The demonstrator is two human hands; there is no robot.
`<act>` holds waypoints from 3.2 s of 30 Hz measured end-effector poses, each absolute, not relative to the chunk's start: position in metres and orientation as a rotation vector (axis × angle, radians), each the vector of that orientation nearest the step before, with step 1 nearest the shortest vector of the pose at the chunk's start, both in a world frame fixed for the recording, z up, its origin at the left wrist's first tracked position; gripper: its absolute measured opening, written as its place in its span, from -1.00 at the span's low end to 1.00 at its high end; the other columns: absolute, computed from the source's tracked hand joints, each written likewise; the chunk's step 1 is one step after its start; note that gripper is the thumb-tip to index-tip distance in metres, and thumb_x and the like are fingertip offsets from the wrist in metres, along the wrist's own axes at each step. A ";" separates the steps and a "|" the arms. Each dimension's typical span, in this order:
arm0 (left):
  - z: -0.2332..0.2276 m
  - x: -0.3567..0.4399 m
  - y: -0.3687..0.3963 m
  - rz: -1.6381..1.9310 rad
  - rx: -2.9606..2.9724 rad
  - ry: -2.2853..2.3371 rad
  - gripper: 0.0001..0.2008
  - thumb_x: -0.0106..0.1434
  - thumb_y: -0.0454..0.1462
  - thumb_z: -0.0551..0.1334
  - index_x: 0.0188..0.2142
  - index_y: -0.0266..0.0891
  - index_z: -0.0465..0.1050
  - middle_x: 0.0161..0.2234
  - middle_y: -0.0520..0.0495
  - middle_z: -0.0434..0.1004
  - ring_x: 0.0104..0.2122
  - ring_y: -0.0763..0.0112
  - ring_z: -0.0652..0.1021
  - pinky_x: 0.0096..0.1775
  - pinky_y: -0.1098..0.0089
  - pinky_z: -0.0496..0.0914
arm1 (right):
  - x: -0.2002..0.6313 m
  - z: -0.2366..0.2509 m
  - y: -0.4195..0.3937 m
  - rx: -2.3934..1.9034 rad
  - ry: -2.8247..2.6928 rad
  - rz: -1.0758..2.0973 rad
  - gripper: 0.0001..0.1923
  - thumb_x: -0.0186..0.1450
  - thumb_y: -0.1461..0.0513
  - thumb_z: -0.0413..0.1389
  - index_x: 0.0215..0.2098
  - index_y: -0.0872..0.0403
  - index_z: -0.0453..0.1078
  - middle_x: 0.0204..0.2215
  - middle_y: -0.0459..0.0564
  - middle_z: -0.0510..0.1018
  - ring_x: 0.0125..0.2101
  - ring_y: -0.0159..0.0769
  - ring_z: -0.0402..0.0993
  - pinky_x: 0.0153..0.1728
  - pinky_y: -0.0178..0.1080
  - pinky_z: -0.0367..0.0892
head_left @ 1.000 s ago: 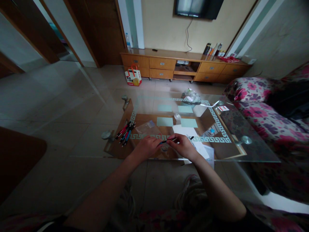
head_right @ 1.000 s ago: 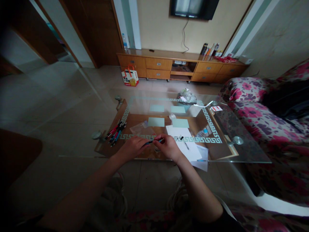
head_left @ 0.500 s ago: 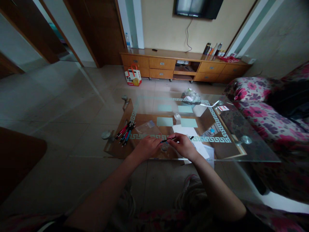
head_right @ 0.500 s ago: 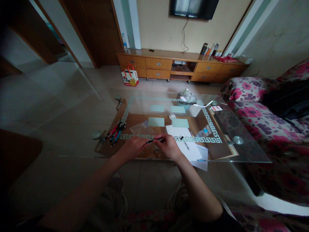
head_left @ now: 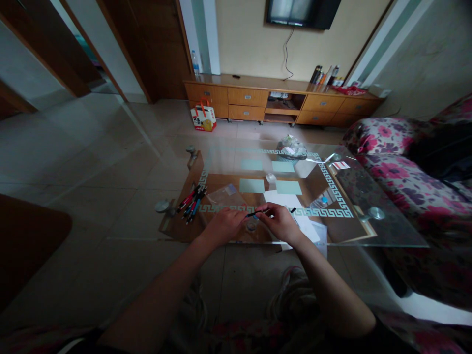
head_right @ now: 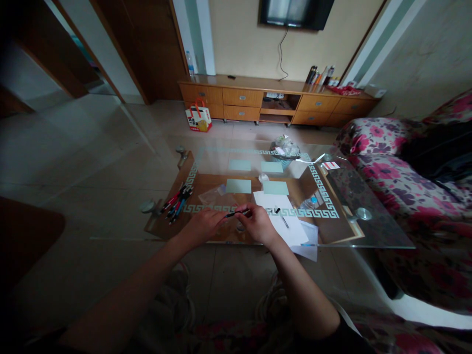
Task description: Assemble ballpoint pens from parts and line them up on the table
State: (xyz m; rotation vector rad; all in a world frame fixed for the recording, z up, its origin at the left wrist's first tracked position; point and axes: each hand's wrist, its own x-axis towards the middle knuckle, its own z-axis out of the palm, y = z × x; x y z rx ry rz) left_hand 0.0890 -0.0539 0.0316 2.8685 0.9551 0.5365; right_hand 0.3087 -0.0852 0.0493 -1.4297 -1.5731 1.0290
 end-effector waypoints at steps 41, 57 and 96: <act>0.037 0.090 -0.055 0.510 2.852 1.039 -0.69 0.48 -0.22 -0.01 0.05 -0.25 0.41 -0.12 -0.20 0.60 -0.17 0.24 0.59 -0.07 0.21 0.40 | 0.308 0.046 -0.084 -1.331 -1.467 1.087 -0.75 0.25 0.09 0.22 -0.19 0.07 0.49 -0.29 0.01 0.61 -0.36 -0.30 0.50 -0.30 -0.24 0.38; 0.035 0.089 -0.054 0.449 2.844 1.100 -0.56 0.49 -0.18 -0.02 0.30 -0.20 0.17 -0.15 -0.20 0.62 -0.20 0.26 0.62 -0.08 0.25 0.44 | 0.307 0.060 -0.085 -1.329 -1.258 1.168 -0.65 0.17 0.03 0.28 -0.20 0.09 0.48 -0.32 -0.01 0.58 -0.40 -0.36 0.44 -0.37 -0.28 0.34; 0.039 0.083 -0.055 0.495 2.919 1.035 -0.66 0.47 -0.25 0.02 0.17 -0.21 0.31 -0.28 -0.11 0.63 -0.28 0.34 0.61 -0.13 0.31 0.43 | 0.397 0.066 -0.073 -1.501 -0.878 1.017 -0.53 0.03 0.17 0.36 -0.11 0.16 0.49 -0.39 0.09 0.64 -0.32 -0.20 0.59 -0.30 -0.21 0.45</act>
